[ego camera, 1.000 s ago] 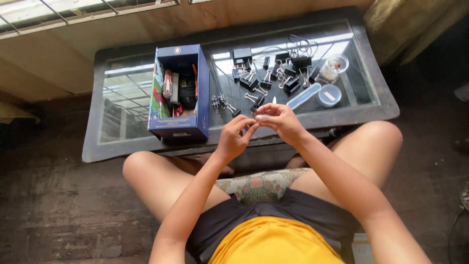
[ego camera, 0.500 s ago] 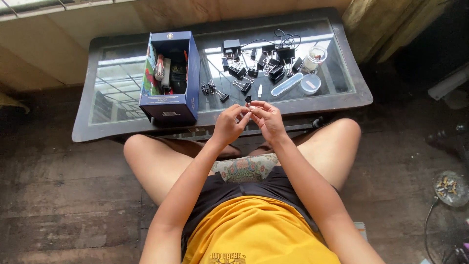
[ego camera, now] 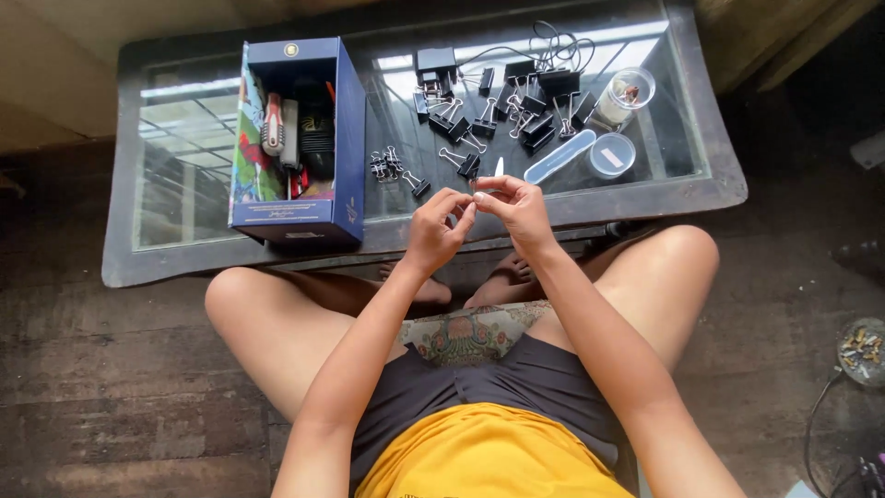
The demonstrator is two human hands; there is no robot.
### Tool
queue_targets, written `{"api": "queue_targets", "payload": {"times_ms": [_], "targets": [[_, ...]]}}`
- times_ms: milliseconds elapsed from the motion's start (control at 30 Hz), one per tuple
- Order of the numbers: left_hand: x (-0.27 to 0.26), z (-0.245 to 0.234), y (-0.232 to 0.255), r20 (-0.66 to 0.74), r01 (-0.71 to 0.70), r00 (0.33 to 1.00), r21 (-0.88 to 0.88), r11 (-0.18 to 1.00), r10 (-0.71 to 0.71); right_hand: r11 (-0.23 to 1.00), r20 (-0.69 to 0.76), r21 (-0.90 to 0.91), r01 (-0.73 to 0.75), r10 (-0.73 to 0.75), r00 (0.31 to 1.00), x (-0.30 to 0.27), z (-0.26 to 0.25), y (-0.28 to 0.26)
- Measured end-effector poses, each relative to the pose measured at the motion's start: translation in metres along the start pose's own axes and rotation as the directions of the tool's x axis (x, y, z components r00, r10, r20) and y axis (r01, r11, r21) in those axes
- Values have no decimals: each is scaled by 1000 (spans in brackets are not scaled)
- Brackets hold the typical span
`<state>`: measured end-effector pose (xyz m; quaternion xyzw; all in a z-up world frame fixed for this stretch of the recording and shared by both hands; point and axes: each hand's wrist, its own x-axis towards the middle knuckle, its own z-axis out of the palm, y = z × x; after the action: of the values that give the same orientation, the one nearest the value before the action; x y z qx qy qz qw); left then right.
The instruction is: The person sits cross-legged on a cushion and assembles black binder clips by hand. They pick up clips from a pile on a glass table, manipulate the metal arms and plastic bodies, and place the assembled clips back on the table.
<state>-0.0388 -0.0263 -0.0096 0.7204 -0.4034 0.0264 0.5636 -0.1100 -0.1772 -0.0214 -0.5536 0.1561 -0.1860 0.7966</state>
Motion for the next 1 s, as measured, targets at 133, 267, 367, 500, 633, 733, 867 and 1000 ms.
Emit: {"api": "queue_targets", "payload": {"times_ms": [133,267,367,500,633,733,867,1000], "targets": [[2,5,-14,-17,-37,999,63,997,38,1000,-7,-12,-10,10,1000,4,1,-1],[4,5,-22,25,-31,999,52,998,29,1000,13,-24,-8,9,1000,10,-2,0],[3,8,-29,45,-36,999,123,992,30,1000,22,-26,-17,17,1000,15,-5,8],[3,9,-28,77,-31,997,196,980,16,999,45,-12,-38,38,998,20,-7,11],[4,13,-26,81,-119,992,336,934,97,999,49,-25,-21,22,999,18,-8,8],[4,14,-26,72,-127,991,344,930,109,999,48,-50,-6,8,999,17,-6,9],[1,20,-31,74,-181,983,455,872,166,999,51,-50,10,-7,999,17,-5,8],[0,24,-33,66,-168,986,487,857,156,999,42,-48,24,-22,999,18,-5,9]]}}
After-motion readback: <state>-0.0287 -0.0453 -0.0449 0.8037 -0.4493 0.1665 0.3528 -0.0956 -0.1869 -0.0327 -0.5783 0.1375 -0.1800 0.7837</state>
